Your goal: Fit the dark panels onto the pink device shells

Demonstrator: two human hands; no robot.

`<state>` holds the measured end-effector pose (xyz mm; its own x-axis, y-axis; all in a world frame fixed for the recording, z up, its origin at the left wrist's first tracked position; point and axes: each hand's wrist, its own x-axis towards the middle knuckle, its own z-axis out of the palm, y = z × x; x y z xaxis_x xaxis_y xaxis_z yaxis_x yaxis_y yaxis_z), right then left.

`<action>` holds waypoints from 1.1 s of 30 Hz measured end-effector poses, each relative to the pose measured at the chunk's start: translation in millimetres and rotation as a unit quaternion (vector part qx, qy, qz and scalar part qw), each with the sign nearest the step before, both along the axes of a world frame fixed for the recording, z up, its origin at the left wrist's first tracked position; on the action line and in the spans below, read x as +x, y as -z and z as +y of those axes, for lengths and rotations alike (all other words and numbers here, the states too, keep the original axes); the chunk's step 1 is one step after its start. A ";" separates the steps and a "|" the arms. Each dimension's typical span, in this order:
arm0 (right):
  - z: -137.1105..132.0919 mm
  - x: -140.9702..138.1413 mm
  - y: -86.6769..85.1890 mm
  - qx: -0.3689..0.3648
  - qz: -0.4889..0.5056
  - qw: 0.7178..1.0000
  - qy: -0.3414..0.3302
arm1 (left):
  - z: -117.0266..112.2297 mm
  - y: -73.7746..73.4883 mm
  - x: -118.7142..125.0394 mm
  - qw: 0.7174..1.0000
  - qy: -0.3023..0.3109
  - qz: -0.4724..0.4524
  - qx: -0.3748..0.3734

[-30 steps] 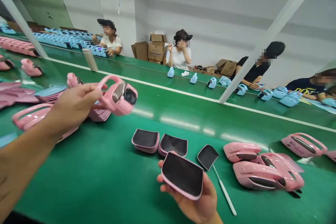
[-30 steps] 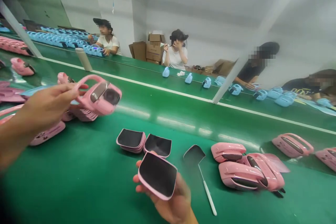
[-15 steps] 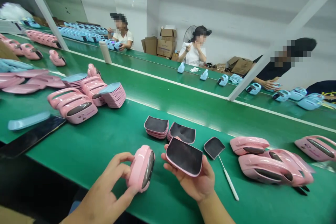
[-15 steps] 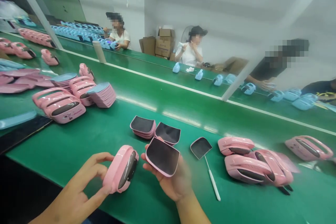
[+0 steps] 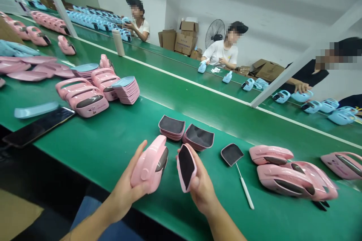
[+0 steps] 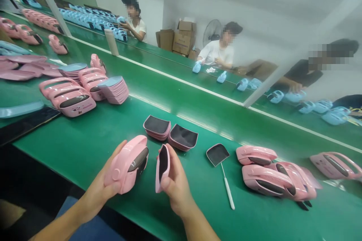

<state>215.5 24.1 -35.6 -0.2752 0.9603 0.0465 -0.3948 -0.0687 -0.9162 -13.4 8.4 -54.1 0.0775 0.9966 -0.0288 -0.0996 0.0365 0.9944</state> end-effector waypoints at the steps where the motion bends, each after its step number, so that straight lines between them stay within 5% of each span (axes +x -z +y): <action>1: -2.1 -1.7 1.4 0.007 -0.038 0.999 0.000 | -2.8 -0.6 6.0 0.999 0.000 -0.040 0.007; 10: -4.2 -6.9 7.3 0.051 -0.265 0.963 0.018 | 0.3 18.3 39.9 0.994 0.000 -0.109 0.007; 16: -1.5 -7.2 9.0 0.044 -0.294 0.955 0.020 | 2.8 16.0 38.5 0.998 0.007 -0.052 0.041; 33: -0.5 -5.3 8.8 0.045 -0.287 0.957 0.011 | 5.7 4.1 46.7 0.990 0.040 -0.130 0.043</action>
